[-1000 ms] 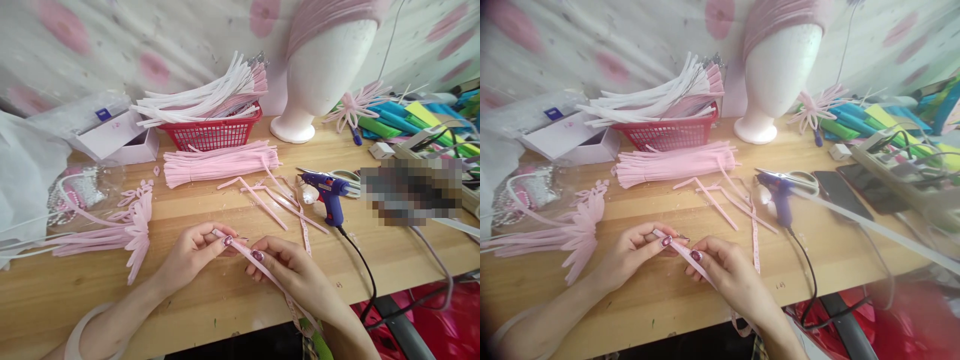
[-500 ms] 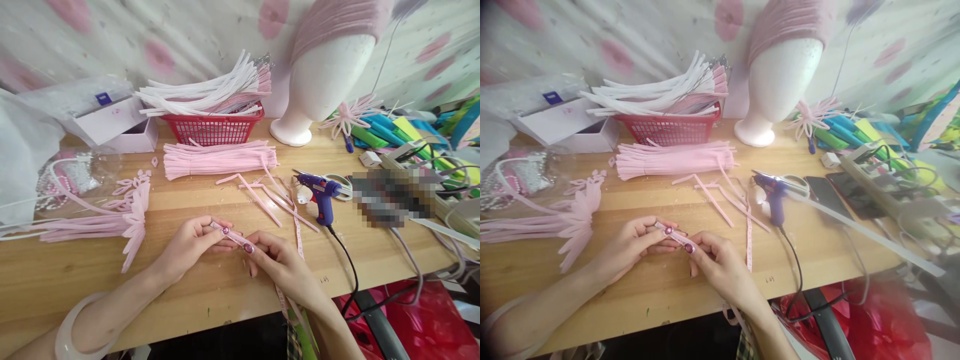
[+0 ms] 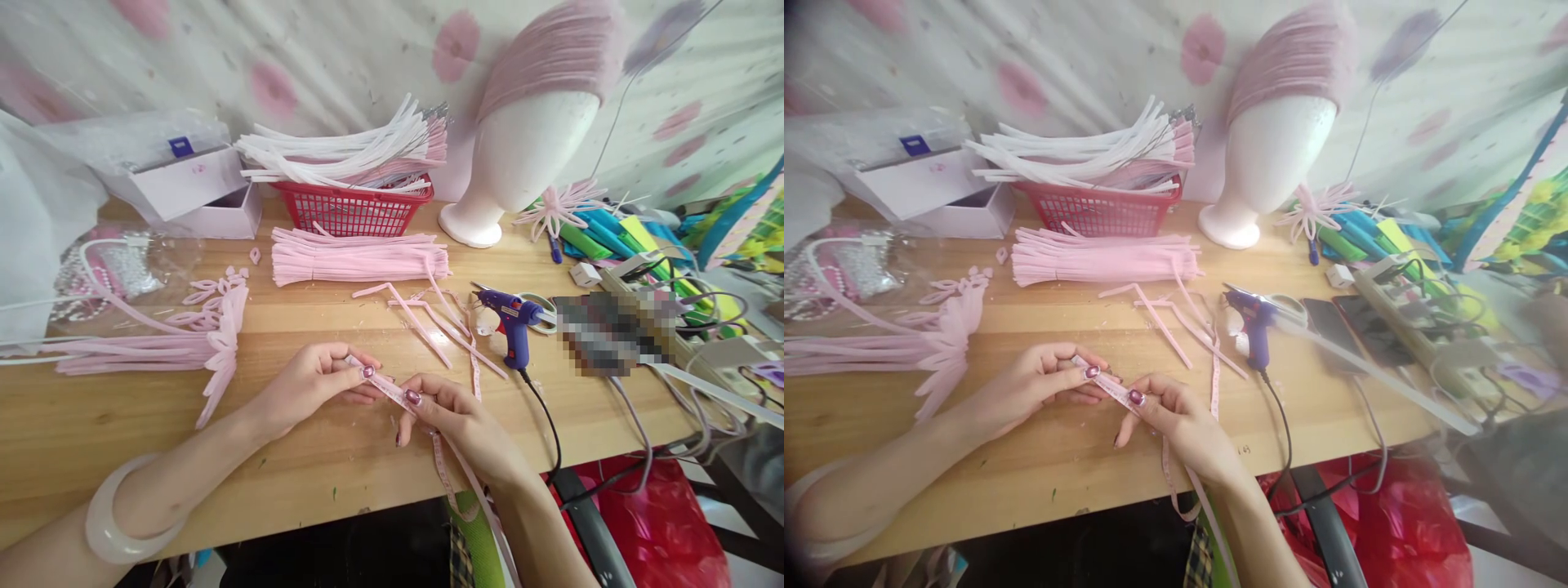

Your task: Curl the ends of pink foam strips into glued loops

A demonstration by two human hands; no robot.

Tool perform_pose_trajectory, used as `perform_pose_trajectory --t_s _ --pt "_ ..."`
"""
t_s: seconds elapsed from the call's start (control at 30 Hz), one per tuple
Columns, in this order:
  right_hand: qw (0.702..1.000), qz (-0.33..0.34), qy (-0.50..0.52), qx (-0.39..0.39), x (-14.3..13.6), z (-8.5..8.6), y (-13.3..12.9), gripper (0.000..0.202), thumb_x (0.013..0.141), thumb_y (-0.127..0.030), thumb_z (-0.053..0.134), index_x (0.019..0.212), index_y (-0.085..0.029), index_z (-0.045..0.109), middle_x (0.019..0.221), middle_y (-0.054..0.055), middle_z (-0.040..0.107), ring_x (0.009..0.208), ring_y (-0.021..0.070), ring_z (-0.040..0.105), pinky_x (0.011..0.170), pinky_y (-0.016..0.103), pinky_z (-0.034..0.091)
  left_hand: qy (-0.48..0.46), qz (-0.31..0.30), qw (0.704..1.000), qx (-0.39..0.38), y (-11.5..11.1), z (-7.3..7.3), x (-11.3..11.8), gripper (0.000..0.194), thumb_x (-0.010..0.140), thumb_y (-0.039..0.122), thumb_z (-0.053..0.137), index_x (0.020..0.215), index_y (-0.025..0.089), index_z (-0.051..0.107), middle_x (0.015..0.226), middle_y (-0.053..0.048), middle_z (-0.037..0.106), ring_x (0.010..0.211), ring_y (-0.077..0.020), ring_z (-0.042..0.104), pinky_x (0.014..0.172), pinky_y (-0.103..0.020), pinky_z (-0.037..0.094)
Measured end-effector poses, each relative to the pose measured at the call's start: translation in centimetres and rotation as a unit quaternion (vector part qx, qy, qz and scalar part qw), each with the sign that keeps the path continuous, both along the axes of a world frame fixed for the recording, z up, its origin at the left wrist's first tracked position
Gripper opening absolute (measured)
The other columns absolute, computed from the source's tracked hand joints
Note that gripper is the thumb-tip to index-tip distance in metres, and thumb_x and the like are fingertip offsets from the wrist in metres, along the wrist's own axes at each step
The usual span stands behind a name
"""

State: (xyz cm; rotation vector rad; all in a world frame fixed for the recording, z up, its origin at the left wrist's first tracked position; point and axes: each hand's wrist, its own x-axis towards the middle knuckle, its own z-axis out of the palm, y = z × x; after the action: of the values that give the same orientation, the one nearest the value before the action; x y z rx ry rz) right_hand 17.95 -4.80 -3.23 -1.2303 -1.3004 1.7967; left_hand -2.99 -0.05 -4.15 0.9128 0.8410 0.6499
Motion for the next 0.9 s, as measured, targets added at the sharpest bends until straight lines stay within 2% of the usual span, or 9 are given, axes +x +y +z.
perform_pose_trajectory --t_s 0.1,0.37,0.5,0.63,0.9 --pt "1.000 0.018 0.019 0.007 0.38 -0.14 0.03 0.024 0.091 -0.042 0.056 0.090 -0.018 0.058 0.071 0.002 0.071 0.075 0.0178 0.055 0.078 0.031 0.036 0.003 -0.015 1.000 0.018 0.09 0.12 0.02 0.028 0.075 0.032 0.075 0.092 0.012 0.066 0.089 -0.009 0.077 0.081 -0.0191 0.074 0.079 -0.030 0.059" --pt "0.999 0.025 0.025 -0.028 0.66 0.17 -0.04 0.024 0.089 -0.043 0.059 0.090 -0.019 0.059 0.079 0.005 0.075 0.084 0.0207 0.059 0.085 0.035 0.035 0.004 -0.037 0.998 0.046 0.00 -0.06 -0.20 0.025 0.079 0.033 0.071 0.093 0.014 0.065 0.092 -0.009 0.077 0.082 -0.0191 0.074 0.084 -0.033 0.057" --pt "0.999 0.025 0.029 -0.038 0.58 0.44 -0.05 0.023 0.088 -0.041 0.062 0.090 -0.018 0.061 0.082 0.005 0.075 0.082 0.0196 0.059 0.086 0.035 0.035 -0.002 -0.040 0.998 0.047 0.10 0.02 -0.14 0.022 0.080 0.032 0.070 0.092 0.014 0.066 0.092 -0.008 0.077 0.083 -0.0187 0.074 0.083 -0.033 0.057" --pt "0.997 0.028 0.055 -0.043 0.50 0.54 0.05 0.019 0.087 -0.037 0.065 0.091 -0.018 0.064 0.087 0.004 0.076 0.090 0.0183 0.061 0.094 0.034 0.034 -0.002 -0.036 0.998 0.049 0.15 0.20 -0.17 0.021 0.080 0.031 0.071 0.093 0.014 0.067 0.091 -0.008 0.078 0.082 -0.0180 0.074 0.083 -0.031 0.058" --pt "0.997 0.027 0.057 -0.047 0.60 0.66 0.09 0.017 0.086 -0.034 0.065 0.092 -0.018 0.065 0.087 0.004 0.077 0.082 0.0165 0.061 0.088 0.031 0.038 0.014 -0.037 0.998 0.038 0.24 0.02 -0.27 0.022 0.079 0.031 0.071 0.092 0.014 0.067 0.092 -0.009 0.078 0.085 -0.0194 0.073 0.081 -0.030 0.058"
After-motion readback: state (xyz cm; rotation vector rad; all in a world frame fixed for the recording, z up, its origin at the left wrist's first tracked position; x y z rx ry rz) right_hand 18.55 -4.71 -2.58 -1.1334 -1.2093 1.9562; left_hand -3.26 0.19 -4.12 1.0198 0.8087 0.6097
